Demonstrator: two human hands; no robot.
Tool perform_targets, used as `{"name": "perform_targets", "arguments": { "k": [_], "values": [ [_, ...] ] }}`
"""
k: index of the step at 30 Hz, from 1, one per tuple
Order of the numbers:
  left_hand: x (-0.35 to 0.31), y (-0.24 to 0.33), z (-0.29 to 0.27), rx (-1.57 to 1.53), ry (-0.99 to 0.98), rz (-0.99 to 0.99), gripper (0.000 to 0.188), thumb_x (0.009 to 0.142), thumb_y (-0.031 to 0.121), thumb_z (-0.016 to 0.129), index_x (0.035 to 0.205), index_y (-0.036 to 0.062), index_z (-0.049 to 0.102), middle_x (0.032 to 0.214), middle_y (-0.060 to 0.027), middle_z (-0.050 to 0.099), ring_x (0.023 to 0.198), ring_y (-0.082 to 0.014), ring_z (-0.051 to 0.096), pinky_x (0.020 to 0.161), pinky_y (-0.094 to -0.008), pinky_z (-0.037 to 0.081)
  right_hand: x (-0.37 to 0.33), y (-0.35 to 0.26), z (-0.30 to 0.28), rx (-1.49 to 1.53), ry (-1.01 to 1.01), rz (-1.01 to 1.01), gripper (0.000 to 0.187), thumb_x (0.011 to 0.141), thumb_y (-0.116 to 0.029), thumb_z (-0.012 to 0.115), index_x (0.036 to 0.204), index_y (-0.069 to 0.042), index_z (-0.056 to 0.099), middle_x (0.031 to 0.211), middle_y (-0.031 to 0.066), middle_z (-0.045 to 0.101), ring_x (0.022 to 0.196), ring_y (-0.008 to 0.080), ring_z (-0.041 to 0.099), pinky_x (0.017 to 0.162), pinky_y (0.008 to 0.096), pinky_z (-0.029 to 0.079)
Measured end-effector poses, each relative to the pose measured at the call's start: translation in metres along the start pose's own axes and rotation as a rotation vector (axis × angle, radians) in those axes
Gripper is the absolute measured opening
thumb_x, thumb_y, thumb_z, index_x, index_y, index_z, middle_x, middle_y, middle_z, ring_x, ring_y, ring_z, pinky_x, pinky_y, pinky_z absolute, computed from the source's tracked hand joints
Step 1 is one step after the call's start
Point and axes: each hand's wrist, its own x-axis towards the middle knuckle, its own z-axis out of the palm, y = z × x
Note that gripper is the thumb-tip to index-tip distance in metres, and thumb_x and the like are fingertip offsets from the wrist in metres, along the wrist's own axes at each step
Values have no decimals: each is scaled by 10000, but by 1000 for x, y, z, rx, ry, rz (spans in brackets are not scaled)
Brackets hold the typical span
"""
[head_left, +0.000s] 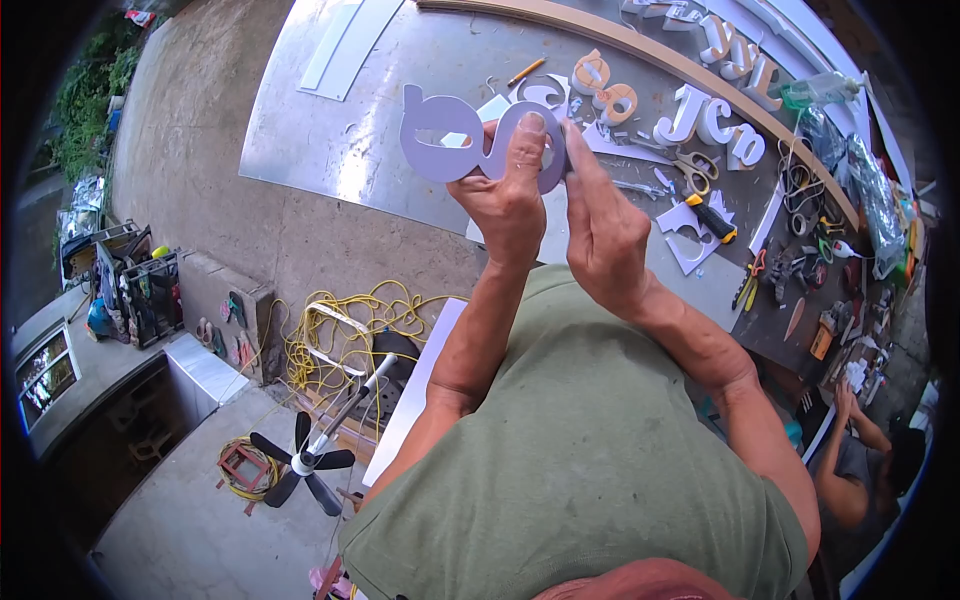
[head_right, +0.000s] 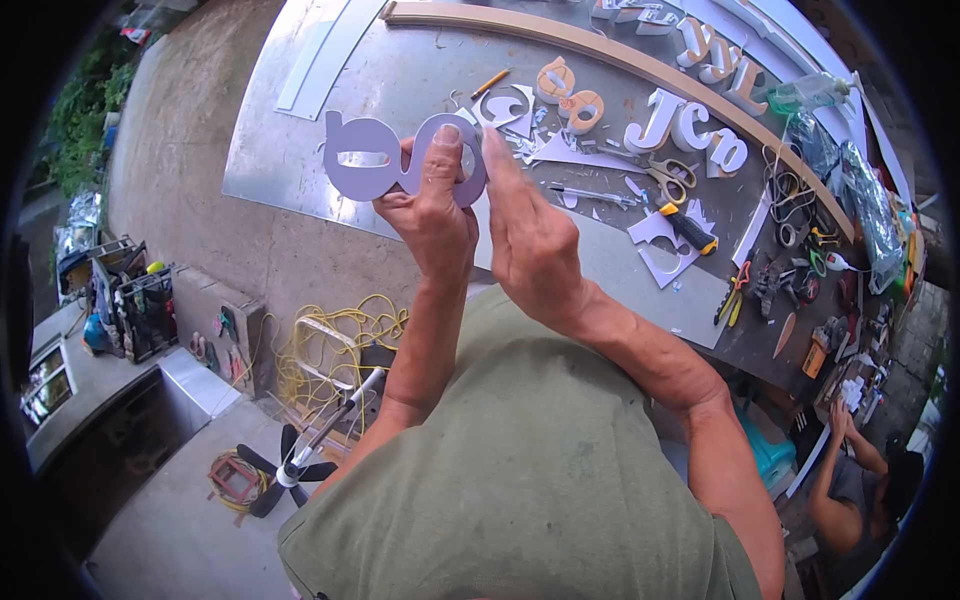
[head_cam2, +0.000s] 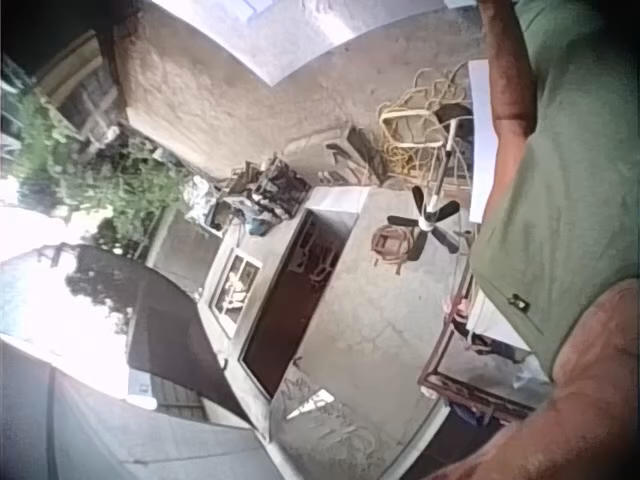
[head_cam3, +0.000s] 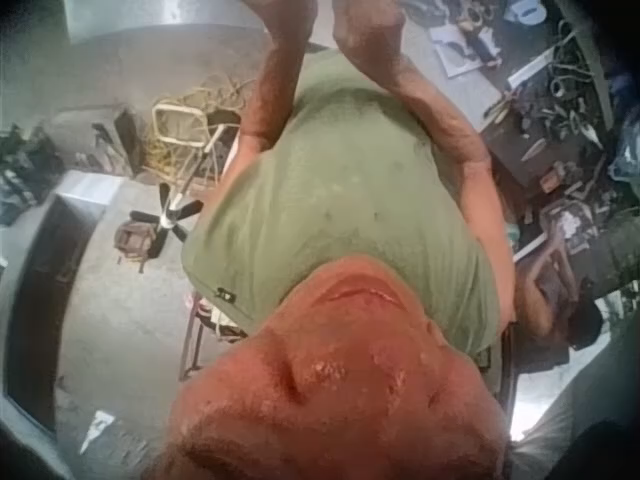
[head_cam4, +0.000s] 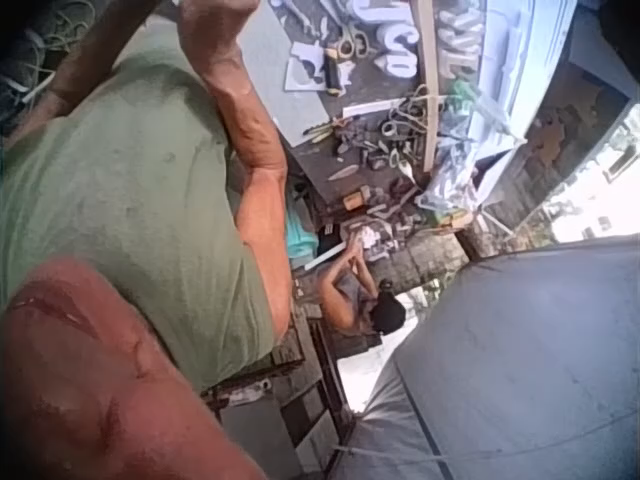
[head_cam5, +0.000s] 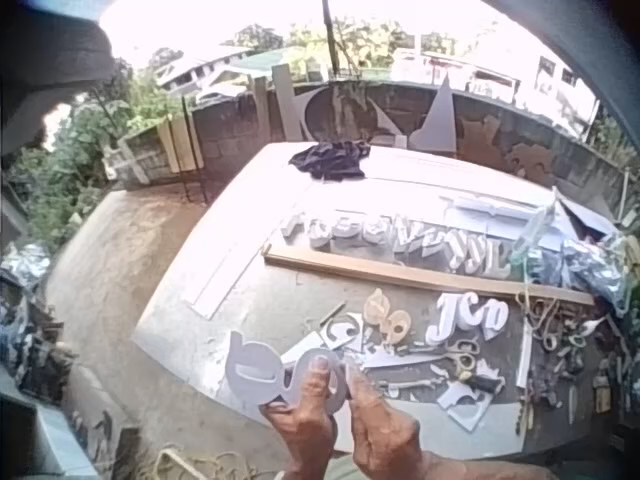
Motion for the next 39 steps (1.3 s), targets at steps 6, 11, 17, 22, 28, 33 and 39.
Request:
{"name": "perform_targets", "arguments": {
  "k": [6,11,17,22,28,33,39],
  "values": [
    [-1,-2,1,-66,4,-35,81,887,2,724,876,0,644,713,-12,614,587,-45,533,518,-186,413,13,5,-1,28,-32,15,432,963,49,536,1390,86,492,1295,270,614,1048,357,701,821,379,558],
    [-3,-8,-2,-156,-21,-79,85,884,4,731,891,-6,647,736,-26,631,595,-59,549,529,-203,434,5,3,-2,54,-33,50,469,918,81,558,1382,85,490,1288,276,608,1095,398,663,860,392,563],
    [-1,-3,-7,-182,-84,-93,92,878,8,740,916,-4,656,717,-28,632,584,-67,553,524,-207,439,7,4,-5,75,-6,16,428,937,55,553,1365,46,534,1243,244,647,1068,375,682,846,384,566],
    [-6,-10,-15,-118,-162,-84,123,885,85,752,909,-14,684,758,-34,668,657,-80,602,585,-220,477,21,9,-12,102,-89,53,429,938,65,547,1367,51,532,1263,241,639,1074,370,682,840,382,565],
    [-5,-7,-17,-181,-188,-122,116,876,73,758,918,-10,689,769,-37,676,670,-79,612,605,-212,483,3,10,-10,65,-54,30,453,927,72,566,1376,52,518,1250,256,641,1068,382,681,837,389,564],
    [-2,-2,-12,-196,-146,-126,91,869,2,740,883,-6,651,691,-27,617,562,-68,546,500,-201,420,-1,8,-7,48,-39,-43,465,918,93,559,1379,79,499,1295,263,610,1084,385,673,859,387,567],
    [-7,-1,-10,-179,-79,-67,86,872,-2,736,873,-2,650,694,-25,618,571,-63,544,502,-199,418,7,3,-3,36,-68,-12,502,902,125,545,1396,91,469,1294,284,603,1130,394,651,916,386,555]
  ]
}}
